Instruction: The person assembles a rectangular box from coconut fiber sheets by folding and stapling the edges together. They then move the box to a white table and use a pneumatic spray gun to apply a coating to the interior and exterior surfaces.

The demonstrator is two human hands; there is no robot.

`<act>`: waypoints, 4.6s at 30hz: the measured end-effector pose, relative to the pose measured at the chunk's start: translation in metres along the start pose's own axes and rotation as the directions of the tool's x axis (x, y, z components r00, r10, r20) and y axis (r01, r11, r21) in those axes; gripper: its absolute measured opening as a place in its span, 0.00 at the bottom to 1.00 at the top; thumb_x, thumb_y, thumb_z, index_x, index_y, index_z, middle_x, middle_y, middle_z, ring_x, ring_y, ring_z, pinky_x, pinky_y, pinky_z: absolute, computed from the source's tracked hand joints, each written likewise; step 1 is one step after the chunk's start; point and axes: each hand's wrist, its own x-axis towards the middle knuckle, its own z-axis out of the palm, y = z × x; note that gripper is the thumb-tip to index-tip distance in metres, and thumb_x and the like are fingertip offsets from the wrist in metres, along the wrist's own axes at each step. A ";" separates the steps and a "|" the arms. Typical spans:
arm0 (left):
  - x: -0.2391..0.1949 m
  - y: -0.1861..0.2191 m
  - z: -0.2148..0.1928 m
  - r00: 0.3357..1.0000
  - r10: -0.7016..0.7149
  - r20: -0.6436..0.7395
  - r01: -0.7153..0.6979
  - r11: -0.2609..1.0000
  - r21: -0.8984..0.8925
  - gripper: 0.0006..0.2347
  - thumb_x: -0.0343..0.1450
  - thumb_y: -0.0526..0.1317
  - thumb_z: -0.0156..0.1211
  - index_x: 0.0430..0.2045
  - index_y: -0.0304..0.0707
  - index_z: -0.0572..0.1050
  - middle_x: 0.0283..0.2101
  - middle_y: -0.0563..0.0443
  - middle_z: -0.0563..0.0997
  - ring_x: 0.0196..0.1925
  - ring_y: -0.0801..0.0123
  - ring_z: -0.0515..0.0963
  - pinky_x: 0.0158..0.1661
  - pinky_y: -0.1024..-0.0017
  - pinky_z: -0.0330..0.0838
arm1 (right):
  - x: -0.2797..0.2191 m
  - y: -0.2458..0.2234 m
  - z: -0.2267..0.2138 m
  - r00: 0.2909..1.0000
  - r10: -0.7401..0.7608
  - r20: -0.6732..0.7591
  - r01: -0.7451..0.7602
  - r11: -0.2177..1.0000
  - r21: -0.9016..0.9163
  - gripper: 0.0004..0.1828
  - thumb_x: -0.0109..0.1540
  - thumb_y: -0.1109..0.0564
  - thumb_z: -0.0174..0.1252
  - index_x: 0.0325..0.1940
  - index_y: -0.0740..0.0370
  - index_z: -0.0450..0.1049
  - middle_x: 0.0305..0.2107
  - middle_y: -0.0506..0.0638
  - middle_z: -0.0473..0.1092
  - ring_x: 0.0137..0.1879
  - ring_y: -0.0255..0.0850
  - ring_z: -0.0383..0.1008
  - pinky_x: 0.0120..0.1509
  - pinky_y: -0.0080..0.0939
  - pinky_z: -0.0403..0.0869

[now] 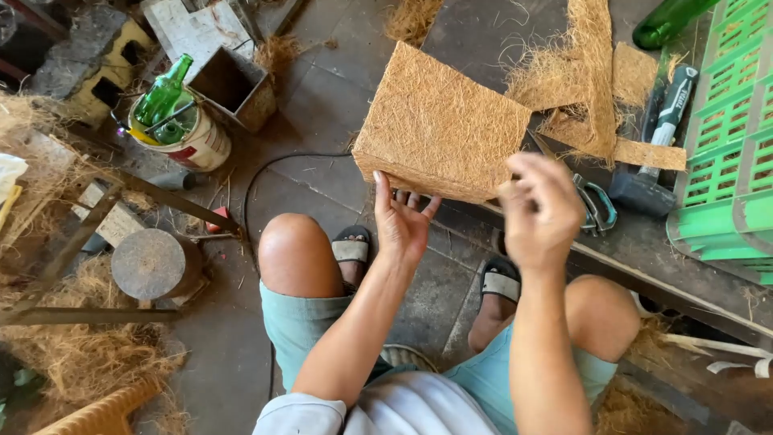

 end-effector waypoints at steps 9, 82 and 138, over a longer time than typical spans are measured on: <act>0.025 -0.004 -0.028 1.000 -0.010 -0.020 0.012 0.994 0.105 0.43 0.65 0.61 0.62 0.70 0.42 0.47 0.64 0.43 0.55 0.68 0.57 0.57 0.63 0.41 0.54 | 0.066 0.087 0.017 0.794 0.386 0.470 -0.584 0.700 0.412 0.42 0.69 0.27 0.30 0.69 0.63 0.59 0.64 0.64 0.57 0.72 0.56 0.53 0.71 0.55 0.57; 0.032 0.338 0.328 0.983 0.135 -0.121 -0.110 0.975 0.194 0.31 0.67 0.59 0.63 0.61 0.53 0.57 0.58 0.39 0.67 0.56 0.47 0.74 0.49 0.49 0.74 | 0.384 -0.131 0.107 0.690 0.589 0.422 -0.723 0.591 0.357 0.16 0.65 0.67 0.44 0.51 0.62 0.75 0.29 0.45 0.62 0.37 0.31 0.63 0.49 0.37 0.73; 0.415 0.640 0.387 0.853 0.521 0.016 -0.268 0.413 0.870 0.33 0.71 0.69 0.49 0.69 0.58 0.60 0.71 0.32 0.57 0.75 0.36 0.48 0.69 0.38 0.43 | 0.693 -0.086 0.531 0.171 0.355 0.919 -0.575 0.793 -0.200 0.48 0.61 0.57 0.63 0.77 0.62 0.41 0.66 0.80 0.49 0.60 0.67 0.69 0.63 0.59 0.73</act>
